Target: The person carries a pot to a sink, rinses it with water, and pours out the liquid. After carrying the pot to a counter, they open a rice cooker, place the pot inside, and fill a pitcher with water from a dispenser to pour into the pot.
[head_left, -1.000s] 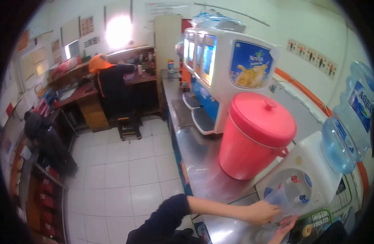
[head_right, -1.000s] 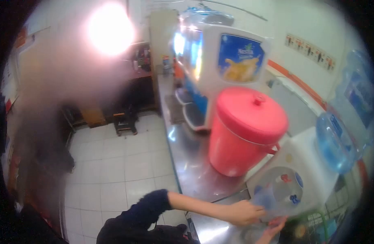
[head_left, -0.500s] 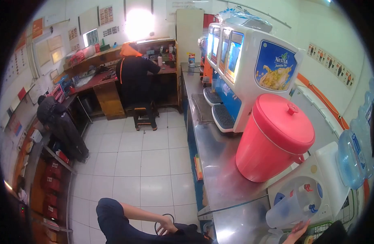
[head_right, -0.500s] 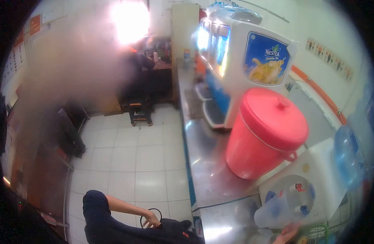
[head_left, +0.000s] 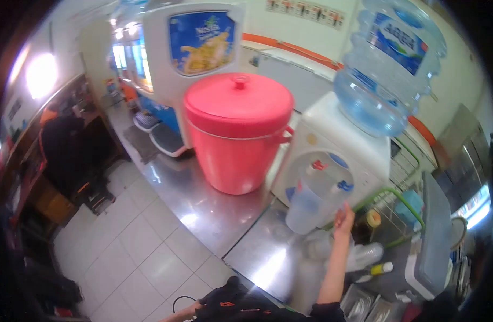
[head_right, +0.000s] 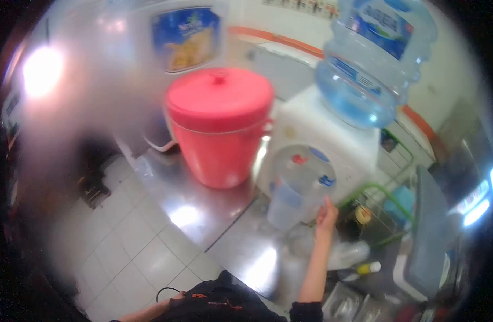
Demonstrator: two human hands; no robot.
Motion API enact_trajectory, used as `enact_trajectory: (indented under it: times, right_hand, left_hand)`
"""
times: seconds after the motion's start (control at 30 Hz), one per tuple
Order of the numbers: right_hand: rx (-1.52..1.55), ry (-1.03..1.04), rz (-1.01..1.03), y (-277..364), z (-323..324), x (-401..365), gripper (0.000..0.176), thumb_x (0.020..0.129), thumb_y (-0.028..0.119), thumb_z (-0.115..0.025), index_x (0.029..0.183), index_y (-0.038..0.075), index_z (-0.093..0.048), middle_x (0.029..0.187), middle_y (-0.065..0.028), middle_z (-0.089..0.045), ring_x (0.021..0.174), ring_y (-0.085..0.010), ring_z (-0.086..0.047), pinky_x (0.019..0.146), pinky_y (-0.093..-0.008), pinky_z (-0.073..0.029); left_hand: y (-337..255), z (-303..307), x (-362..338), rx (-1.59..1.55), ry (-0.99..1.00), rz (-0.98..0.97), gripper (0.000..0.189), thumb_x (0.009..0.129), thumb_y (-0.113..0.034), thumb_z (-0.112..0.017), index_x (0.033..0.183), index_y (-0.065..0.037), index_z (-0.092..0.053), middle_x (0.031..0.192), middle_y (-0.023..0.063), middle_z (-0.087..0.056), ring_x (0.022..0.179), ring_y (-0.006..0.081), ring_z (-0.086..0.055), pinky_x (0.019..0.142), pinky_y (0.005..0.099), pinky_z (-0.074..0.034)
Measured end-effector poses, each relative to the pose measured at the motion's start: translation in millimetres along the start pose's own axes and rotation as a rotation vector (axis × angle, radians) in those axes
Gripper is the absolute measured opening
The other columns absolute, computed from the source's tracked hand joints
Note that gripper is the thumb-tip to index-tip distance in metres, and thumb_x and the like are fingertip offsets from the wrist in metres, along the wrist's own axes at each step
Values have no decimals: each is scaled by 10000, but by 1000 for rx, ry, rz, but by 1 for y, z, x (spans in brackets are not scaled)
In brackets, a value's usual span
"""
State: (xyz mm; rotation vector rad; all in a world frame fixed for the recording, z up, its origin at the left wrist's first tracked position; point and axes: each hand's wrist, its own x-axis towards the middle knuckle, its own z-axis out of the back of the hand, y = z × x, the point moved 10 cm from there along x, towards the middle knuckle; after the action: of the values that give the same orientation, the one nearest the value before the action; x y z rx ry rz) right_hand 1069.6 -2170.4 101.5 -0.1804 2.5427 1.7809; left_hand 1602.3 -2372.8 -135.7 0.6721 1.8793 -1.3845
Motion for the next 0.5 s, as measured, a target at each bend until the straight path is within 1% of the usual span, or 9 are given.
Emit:
enact_trajectory:
  times: [0.07,0.13,0.17,0.23,0.3,0.4,0.47,0.5]
  right_hand:
    - [-7,-35,6,1,5,-2,377,740,340,-573,527,165,-316,430,49,-327,307,-44,-270,277,-184,-173]
    - [-7,24,14,1,2,-2,379,747,338,-565,516,149,-331,430,39,-338,304,-43,-275,276,-184,-172]
    - [-8,3,15,1,6,-4,379,747,338,-565,516,149,-331,430,39,-338,304,-43,-275,276,-184,-172]
    - [16,71,32,3,0,-6,377,753,332,-559,514,131,-348,430,29,-350,299,-45,-278,278,-184,-173]
    - [11,53,34,2,0,-3,385,755,343,-552,504,130,-351,417,28,-348,295,-47,-282,279,-186,-171]
    - [43,-31,-13,-5,-1,-7,392,758,355,-542,498,128,-356,401,30,-338,287,-52,-278,278,-189,-170]
    - [81,-38,-35,-11,-4,-6,243,746,307,-574,598,189,-421,444,75,-372,325,-19,-304,288,-168,-191]
    - [84,-44,-33,-11,-5,-6,243,746,307,-574,598,189,-421,444,75,-372,325,-19,-304,288,-168,-191]
  left_hand:
    - [-7,-10,0,-39,30,31,558,840,-411,-358,1275,-82,-240,1263,150,-309,1038,310,-430,927,407,-305]
    - [-18,-19,3,-55,76,68,553,840,-409,-358,1270,-81,-244,1257,149,-313,1034,308,-433,924,406,-308]
    - [-23,-24,4,-66,98,90,550,840,-407,-358,1268,-80,-246,1255,149,-315,1032,307,-434,923,405,-309]
    - [-30,-35,6,-98,136,144,545,840,-405,-358,1264,-80,-251,1250,148,-320,1028,305,-436,919,403,-312]
    - [-34,-45,6,-115,174,191,539,841,-403,-358,1259,-79,-255,1245,147,-324,1024,303,-438,916,401,-314]
    - [-38,-55,7,-126,214,245,531,841,-399,-358,1252,-78,-262,1237,146,-330,1018,300,-441,911,398,-318]
    - [-38,-62,8,-130,234,270,526,841,-397,-358,1248,-77,-266,1232,145,-334,1014,298,-443,908,397,-321]
    - [-37,-64,7,-129,244,279,523,841,-396,-359,1246,-76,-268,1229,145,-336,1012,297,-444,907,396,-323]
